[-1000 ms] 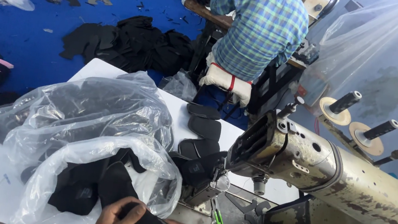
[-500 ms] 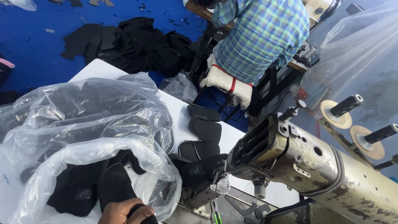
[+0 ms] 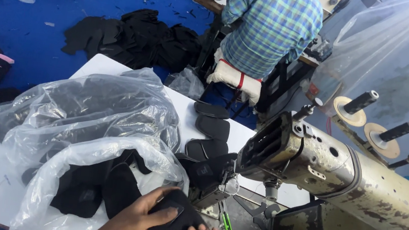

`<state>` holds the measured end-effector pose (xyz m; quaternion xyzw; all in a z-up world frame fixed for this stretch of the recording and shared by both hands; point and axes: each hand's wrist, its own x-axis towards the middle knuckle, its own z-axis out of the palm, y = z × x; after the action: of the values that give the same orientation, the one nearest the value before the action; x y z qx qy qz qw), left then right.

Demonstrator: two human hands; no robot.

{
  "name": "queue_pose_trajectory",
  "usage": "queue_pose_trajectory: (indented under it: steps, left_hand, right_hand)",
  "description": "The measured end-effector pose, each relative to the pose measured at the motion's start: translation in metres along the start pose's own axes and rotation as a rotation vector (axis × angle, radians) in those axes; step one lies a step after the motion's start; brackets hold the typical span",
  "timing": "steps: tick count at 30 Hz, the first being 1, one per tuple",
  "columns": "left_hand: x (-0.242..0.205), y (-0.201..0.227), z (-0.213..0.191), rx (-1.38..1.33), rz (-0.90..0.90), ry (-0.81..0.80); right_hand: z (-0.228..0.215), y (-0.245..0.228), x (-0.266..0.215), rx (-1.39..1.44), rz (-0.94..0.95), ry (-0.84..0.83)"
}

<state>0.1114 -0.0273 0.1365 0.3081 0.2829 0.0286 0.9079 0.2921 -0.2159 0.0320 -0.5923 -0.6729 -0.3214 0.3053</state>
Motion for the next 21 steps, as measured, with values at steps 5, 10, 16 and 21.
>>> queue_pose_trajectory:
  steps: [5,10,16,21]
  left_hand:
    - [0.005,0.008,0.003,0.069,0.223,-0.073]
    - [0.02,0.002,0.006,0.031,0.33,-0.235]
    - [0.033,-0.002,0.016,0.175,0.397,-0.234]
    - [0.045,0.004,0.016,0.269,0.386,-0.237]
  right_hand:
    - [-0.049,0.034,0.017,0.429,0.525,-0.187]
    - [-0.081,0.015,0.042,1.263,1.368,0.065]
    - [-0.088,0.012,0.057,1.127,1.41,-0.166]
    - [-0.087,0.024,0.063,1.181,1.519,-0.31]
